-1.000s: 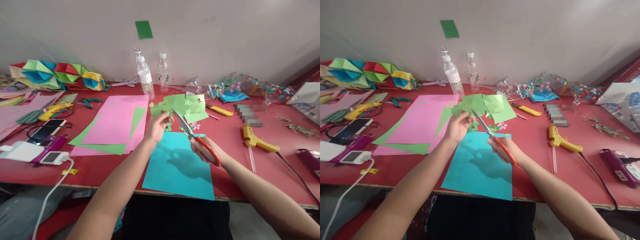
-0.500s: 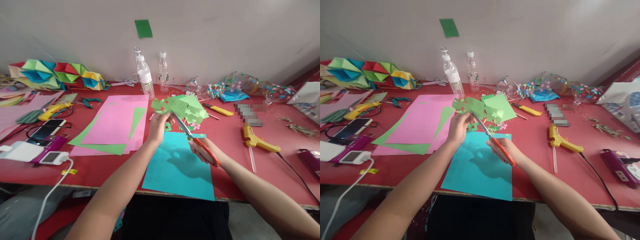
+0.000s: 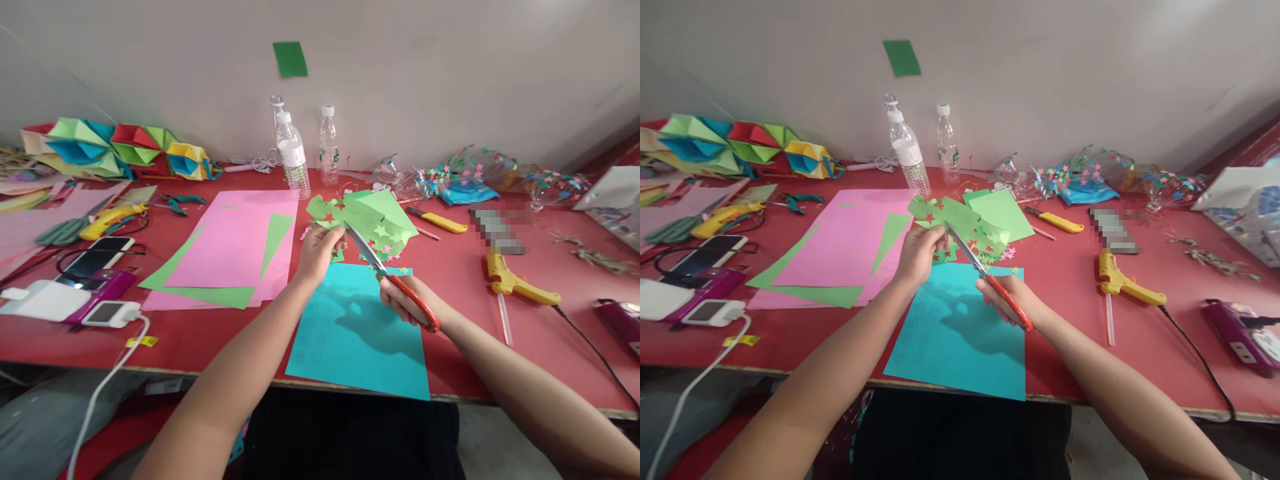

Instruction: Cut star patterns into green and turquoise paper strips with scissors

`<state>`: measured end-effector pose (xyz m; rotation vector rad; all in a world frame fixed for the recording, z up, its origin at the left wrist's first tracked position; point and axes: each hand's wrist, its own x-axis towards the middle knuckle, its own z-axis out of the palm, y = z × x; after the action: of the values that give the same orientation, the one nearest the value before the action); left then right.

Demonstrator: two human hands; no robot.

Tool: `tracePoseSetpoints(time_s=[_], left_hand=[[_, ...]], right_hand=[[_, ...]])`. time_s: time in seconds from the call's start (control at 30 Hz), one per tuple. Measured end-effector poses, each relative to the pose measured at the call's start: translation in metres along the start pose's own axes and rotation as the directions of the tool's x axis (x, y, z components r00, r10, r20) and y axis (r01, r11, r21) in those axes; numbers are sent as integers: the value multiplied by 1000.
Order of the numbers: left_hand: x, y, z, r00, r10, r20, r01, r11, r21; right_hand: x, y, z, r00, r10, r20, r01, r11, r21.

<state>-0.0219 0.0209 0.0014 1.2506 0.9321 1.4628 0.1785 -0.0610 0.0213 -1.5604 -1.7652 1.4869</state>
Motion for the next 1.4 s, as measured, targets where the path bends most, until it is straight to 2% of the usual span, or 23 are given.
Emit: tracePoseSetpoints(time_s=[0.4,0.8,1.03,1.23,1.4], left_hand=[[-1,0,3,1000,2,26,0,999,-43],[-1,1,2,1000,0,7,0,999,-45],[3,-1,1,991,-35,-127,16,989,-149],[-3,-5,9,995,-4,-99,-14,984,-178],[-12,-4,17,996,-41,-80,26,983,-182]], right_hand=[[-2,-3,2,999,25,-22,-26,999,-24],[-3,-5,1,1000,21,-20,-21,1000,-19],[-1,-1,-1,1000,21,12,-21,1000,-11],[-1,0,-1,1000,7,5,-8,1000,20],[-3,-1,1,1000,-7,5,7,999,44]])
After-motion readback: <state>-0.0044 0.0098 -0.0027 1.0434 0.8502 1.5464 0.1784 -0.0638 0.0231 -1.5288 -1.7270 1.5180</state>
